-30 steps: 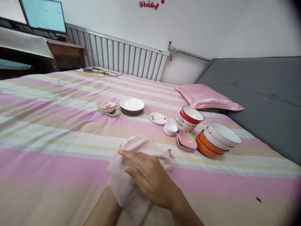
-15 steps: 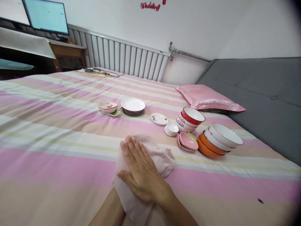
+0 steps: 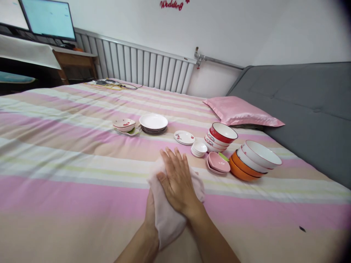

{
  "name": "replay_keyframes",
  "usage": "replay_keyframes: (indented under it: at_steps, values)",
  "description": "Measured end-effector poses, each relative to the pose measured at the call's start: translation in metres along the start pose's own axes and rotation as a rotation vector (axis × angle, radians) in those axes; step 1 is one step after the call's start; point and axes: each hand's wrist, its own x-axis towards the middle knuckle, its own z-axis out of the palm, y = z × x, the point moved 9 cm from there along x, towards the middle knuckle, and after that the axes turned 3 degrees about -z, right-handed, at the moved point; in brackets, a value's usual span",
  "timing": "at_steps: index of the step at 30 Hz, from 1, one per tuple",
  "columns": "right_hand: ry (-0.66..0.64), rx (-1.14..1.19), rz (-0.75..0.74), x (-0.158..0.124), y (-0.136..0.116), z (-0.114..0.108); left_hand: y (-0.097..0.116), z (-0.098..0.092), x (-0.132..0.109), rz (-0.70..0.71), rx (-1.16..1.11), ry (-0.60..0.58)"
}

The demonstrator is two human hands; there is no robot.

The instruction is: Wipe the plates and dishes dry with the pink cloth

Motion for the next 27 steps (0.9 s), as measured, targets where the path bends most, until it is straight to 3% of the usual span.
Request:
replay_keyframes:
  at_steps: [8, 11, 15, 20, 24, 27]
  values:
    - [0.033, -0.075, 0.150, -0.001, 0.027, 0.007, 0.014, -0.001, -0.014, -0.064, -0.232, -0.176]
    - [0.001, -0.052, 0.150, -0.002, 0.026, 0.015, 0.030, -0.012, -0.011, 0.020, -0.288, -0.222]
    - [-0.083, 0.004, 0.099, -0.004, 0.008, 0.029, 0.057, -0.032, -0.005, 0.147, -0.290, -0.182]
    - [-0.170, 0.070, -0.024, -0.008, -0.024, 0.039, 0.079, -0.051, -0.003, 0.181, -0.278, -0.106]
    - [-0.193, 0.088, -0.120, -0.013, -0.045, 0.037, 0.063, -0.060, -0.006, 0.208, -0.270, -0.028]
    - [-0.216, 0.092, -0.190, -0.016, -0.057, 0.034, 0.052, -0.054, -0.017, 0.457, -0.281, 0.043]
